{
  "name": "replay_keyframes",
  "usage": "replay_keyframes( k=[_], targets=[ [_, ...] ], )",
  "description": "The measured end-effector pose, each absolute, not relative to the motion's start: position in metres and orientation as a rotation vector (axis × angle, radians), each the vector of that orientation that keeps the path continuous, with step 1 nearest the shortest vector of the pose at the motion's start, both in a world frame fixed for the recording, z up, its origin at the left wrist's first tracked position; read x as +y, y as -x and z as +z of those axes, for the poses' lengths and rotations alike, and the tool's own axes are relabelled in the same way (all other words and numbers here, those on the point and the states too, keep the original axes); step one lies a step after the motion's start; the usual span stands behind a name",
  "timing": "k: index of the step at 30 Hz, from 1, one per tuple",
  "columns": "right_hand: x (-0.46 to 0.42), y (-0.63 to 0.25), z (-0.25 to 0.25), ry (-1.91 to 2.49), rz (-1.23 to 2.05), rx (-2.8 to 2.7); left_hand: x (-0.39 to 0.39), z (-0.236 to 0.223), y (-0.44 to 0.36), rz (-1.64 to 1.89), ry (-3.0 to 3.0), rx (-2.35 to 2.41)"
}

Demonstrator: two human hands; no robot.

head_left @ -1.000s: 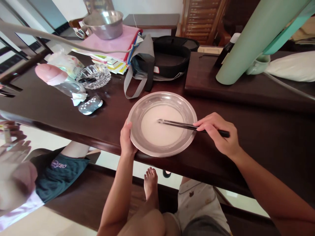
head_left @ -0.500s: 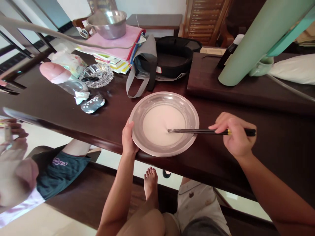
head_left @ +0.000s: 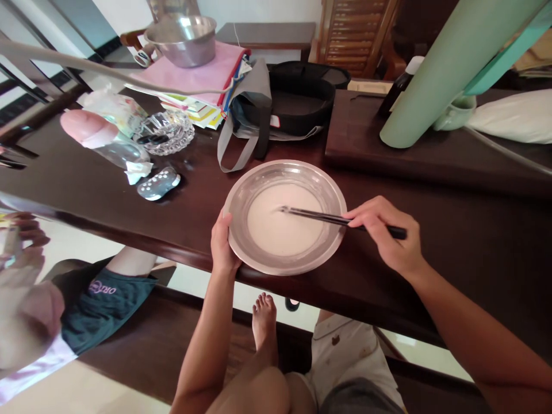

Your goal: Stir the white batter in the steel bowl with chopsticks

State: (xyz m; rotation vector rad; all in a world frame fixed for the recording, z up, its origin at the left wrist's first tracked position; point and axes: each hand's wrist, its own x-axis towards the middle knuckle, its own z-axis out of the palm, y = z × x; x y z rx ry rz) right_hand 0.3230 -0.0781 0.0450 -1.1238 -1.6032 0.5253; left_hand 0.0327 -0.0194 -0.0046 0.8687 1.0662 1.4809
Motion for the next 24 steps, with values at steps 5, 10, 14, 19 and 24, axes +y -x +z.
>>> replay_keyframes(
  k=[5,10,14,19,24],
  targets=[
    [-0.0781,-0.3237,0.0452,1.055,0.552,-1.416,-0.0198,-0.0051,-0.0326,1.461,-0.878,1.062],
    [-0.0775,-0.3229,0.0459,1.113,0.598,-1.594,-0.0195,-0.0057,-0.0323,1.486,-0.863,1.065],
    [-0.0777,-0.3243,0.0443,1.052,0.571,-1.344,-0.0198,-0.0044,-0.0331,1.467,-0.862,1.049],
    [-0.0782,-0.3214,0.0444,1.096,0.622,-1.611,-0.0199,-0.0054,-0.0327,1.485,-0.852,1.028],
    [-0.0767,-0.3236,0.0431,1.026,0.523,-1.392,-0.0194,-0.0068,-0.0319,1.472,-0.848,1.014]
  ],
)
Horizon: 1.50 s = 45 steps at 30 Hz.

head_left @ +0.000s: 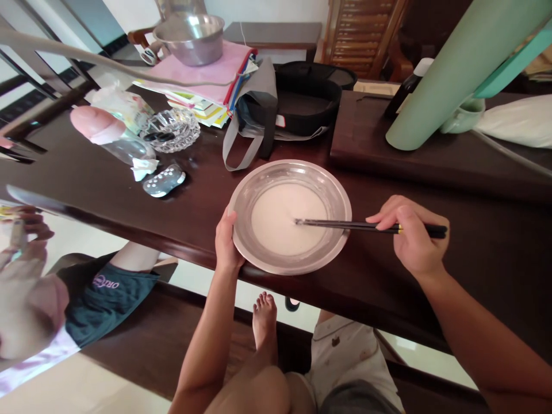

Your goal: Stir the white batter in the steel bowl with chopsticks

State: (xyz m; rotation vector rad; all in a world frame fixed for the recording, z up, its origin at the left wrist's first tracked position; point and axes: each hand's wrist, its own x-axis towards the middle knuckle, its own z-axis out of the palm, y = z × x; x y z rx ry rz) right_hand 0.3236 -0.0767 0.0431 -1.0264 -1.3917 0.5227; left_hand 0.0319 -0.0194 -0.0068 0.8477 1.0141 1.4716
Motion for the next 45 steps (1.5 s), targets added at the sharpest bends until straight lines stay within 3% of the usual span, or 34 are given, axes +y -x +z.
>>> replay_keyframes(
  k=[5,9,15,29,34,39,45],
  targets=[
    [-0.0776,-0.3227,0.0443,1.078,0.532,-1.665,-0.0191,-0.0058,-0.0321,1.469,-0.861,1.02],
    [-0.0762,-0.3239,0.0424,1.023,0.426,-1.432,-0.0187,-0.0057,-0.0321,1.467,-0.858,1.027],
    [-0.077,-0.3217,0.0445,1.034,0.524,-1.719,-0.0191,-0.0057,-0.0311,1.483,-0.855,1.035],
    [-0.0774,-0.3238,0.0439,0.995,0.507,-1.509,-0.0186,-0.0073,-0.0312,1.474,-0.871,1.02],
    [-0.0777,-0.3225,0.0447,1.054,0.531,-1.722,-0.0193,-0.0068,-0.0311,1.472,-0.854,1.019],
    [-0.0777,-0.3236,0.0451,1.043,0.491,-1.49,-0.0194,-0.0068,-0.031,1.468,-0.858,1.019],
    [-0.0782,-0.3215,0.046,1.071,0.503,-1.705,-0.0195,-0.0062,-0.0312,1.476,-0.869,1.019]
  ],
)
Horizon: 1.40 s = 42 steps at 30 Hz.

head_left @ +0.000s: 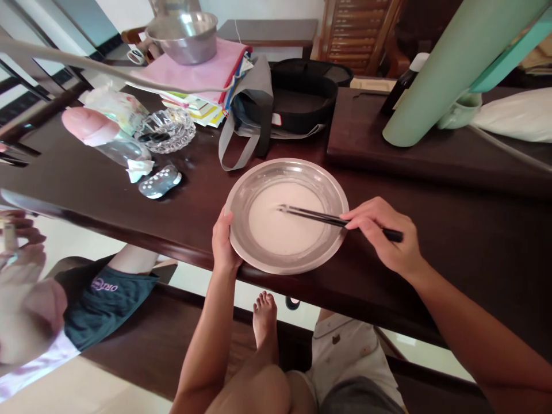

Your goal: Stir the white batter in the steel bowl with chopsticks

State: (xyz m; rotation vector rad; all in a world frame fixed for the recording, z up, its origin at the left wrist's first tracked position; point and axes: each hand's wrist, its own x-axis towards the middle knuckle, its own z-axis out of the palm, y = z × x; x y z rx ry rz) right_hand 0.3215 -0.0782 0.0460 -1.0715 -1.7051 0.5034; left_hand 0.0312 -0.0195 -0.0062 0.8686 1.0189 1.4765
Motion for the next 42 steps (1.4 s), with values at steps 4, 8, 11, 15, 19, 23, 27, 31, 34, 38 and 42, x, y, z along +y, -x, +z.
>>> replay_keyframes(
  k=[4,8,11,15,19,23,27,31,34,38,42],
  targets=[
    [-0.078,-0.3225,0.0447,1.036,0.488,-1.481,-0.0193,-0.0061,-0.0317,1.468,-0.857,1.017],
    [-0.0778,-0.3209,0.0456,1.032,0.517,-1.729,-0.0194,-0.0057,-0.032,1.469,-0.872,1.049],
    [-0.0775,-0.3223,0.0455,1.074,0.431,-1.649,-0.0197,-0.0053,-0.0322,1.469,-0.889,1.064],
    [-0.0778,-0.3236,0.045,1.032,0.489,-1.598,-0.0201,-0.0045,-0.0324,1.458,-0.878,1.048],
    [-0.0775,-0.3229,0.045,1.06,0.493,-1.758,-0.0196,-0.005,-0.0322,1.468,-0.89,1.043],
    [-0.0775,-0.3232,0.0441,1.037,0.442,-1.518,-0.0191,-0.0062,-0.0315,1.461,-0.875,1.04],
    [-0.0782,-0.3207,0.0449,1.031,0.545,-1.705,-0.0193,-0.0067,-0.0312,1.466,-0.877,1.035],
    [-0.0782,-0.3218,0.044,1.065,0.483,-1.562,-0.0194,-0.0066,-0.0316,1.471,-0.887,1.044],
    [-0.079,-0.3222,0.044,1.021,0.529,-1.467,-0.0193,-0.0064,-0.0316,1.451,-0.886,1.059],
    [-0.0792,-0.3208,0.0471,1.063,0.557,-1.694,-0.0191,-0.0073,-0.031,1.475,-0.903,1.07],
    [-0.0778,-0.3227,0.0461,1.03,0.445,-1.465,-0.0194,-0.0078,-0.0308,1.469,-0.889,1.033]
  ],
)
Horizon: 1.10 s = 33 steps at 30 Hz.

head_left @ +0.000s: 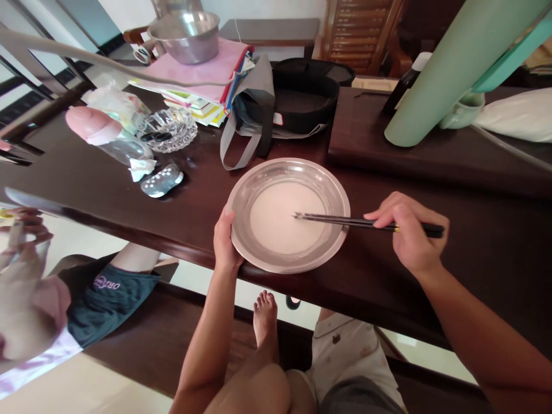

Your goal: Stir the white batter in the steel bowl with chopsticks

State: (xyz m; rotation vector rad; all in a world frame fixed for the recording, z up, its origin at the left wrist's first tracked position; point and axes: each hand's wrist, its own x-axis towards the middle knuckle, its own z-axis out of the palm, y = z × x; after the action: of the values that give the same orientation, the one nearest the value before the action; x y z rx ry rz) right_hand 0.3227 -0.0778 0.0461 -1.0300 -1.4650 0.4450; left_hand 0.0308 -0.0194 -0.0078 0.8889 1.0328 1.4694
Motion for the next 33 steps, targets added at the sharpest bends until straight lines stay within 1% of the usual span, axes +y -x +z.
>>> replay_keyframes(
  k=[2,4,6,9,11,15,17,20,22,24,26,30,33],
  targets=[
    [-0.0777,-0.3228,0.045,0.957,0.496,-1.46,-0.0197,-0.0074,-0.0311,1.466,-0.88,1.027],
    [-0.0779,-0.322,0.0449,0.944,0.57,-1.623,-0.0199,-0.0069,-0.0314,1.472,-0.885,1.041],
    [-0.0779,-0.3217,0.0456,1.0,0.558,-1.744,-0.0199,-0.0067,-0.0316,1.478,-0.893,1.05],
    [-0.0775,-0.3233,0.0462,1.05,0.441,-1.564,-0.0196,-0.0068,-0.0315,1.469,-0.887,1.042],
    [-0.0777,-0.3241,0.0462,1.008,0.447,-1.43,-0.0194,-0.0069,-0.0313,1.455,-0.882,1.045],
    [-0.0788,-0.3225,0.0472,0.995,0.623,-1.64,-0.0193,-0.0061,-0.0315,1.461,-0.895,1.054],
    [-0.0785,-0.3227,0.0475,1.039,0.596,-1.695,-0.0194,-0.0055,-0.032,1.47,-0.898,1.053],
    [-0.0773,-0.3245,0.0472,1.018,0.493,-1.497,-0.0197,-0.0048,-0.0325,1.466,-0.885,1.043],
    [-0.0772,-0.3244,0.0474,0.969,0.536,-1.452,-0.02,-0.0046,-0.0326,1.461,-0.879,1.045],
    [-0.0778,-0.3229,0.0482,0.967,0.62,-1.574,-0.02,-0.0047,-0.0323,1.464,-0.881,1.051],
    [-0.0783,-0.3219,0.0488,1.026,0.631,-1.687,-0.02,-0.0051,-0.032,1.476,-0.884,1.045],
    [-0.0778,-0.3238,0.0469,1.073,0.482,-1.452,-0.0198,-0.006,-0.0317,1.476,-0.868,1.03],
    [-0.0781,-0.3239,0.0462,1.001,0.566,-1.46,-0.0194,-0.0065,-0.0315,1.466,-0.865,1.039]
  ],
)
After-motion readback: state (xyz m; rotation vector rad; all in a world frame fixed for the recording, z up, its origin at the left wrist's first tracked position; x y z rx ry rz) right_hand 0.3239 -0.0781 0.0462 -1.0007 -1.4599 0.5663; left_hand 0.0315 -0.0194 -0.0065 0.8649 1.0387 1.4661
